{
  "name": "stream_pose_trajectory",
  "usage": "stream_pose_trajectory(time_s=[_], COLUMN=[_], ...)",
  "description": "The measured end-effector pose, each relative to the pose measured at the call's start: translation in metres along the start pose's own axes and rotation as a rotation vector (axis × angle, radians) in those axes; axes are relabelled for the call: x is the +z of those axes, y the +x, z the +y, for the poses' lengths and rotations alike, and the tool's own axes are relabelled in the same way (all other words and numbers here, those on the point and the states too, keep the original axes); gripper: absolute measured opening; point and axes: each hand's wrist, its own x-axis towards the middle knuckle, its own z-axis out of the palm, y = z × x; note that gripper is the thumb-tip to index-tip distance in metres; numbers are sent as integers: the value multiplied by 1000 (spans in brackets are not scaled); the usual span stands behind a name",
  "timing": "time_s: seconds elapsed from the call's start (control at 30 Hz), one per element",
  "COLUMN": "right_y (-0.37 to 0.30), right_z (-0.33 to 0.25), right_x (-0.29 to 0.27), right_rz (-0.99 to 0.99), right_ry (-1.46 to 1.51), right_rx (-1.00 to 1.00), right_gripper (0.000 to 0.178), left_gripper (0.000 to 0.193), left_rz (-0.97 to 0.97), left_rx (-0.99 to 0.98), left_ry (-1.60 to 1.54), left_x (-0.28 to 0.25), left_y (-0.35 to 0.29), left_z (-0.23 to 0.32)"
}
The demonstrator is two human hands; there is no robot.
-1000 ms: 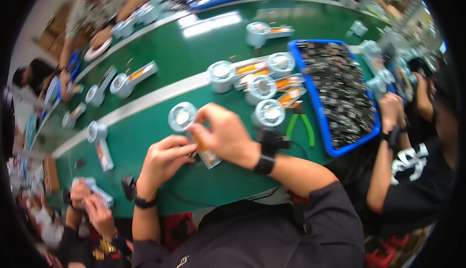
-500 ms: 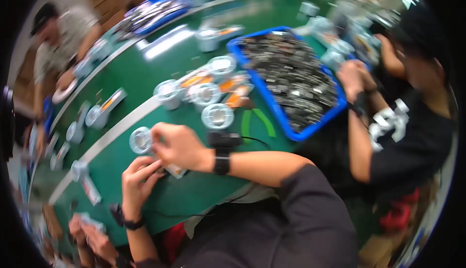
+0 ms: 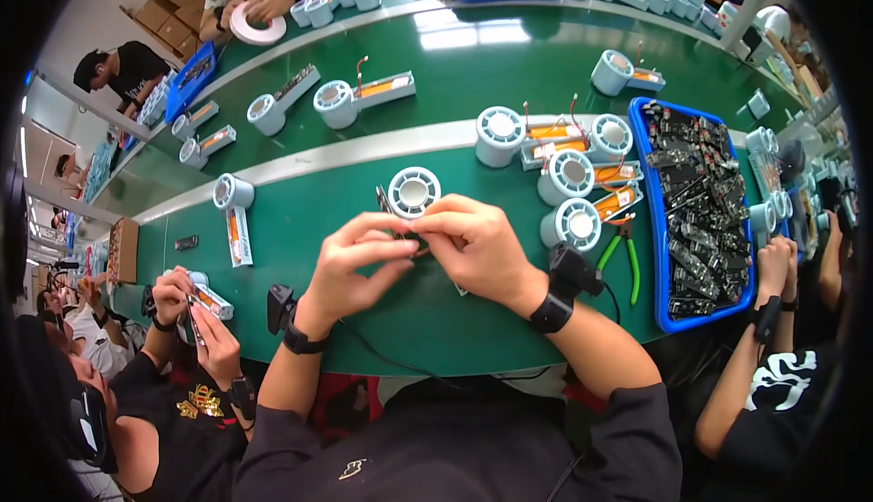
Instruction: Assemble small circular electronic components by hand on a factory production line.
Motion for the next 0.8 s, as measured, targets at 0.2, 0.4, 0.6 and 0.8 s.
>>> stream_pose_trajectory(time_s=[0.2, 0.4, 0.6, 0.8], right_y=[1, 3, -2, -7], right_z=[-12, -16, -20, -12], right_x=[-5, 1, 7, 8], right_rz=[-103, -100, -55, 14], right_ry=[-68, -16, -173, -413], right_rx=[101, 153, 110, -167], right_gripper=[27, 41, 42, 40], left_gripper=[31, 29, 30, 29], left_rz=[131, 84, 143, 127], left_rx=[-48, 6, 30, 33], left_ry=[37, 97, 11, -11], left_x=[1, 0, 8, 12], left_y=[4, 3, 0, 1], left_z=[-3, -10, -12, -12])
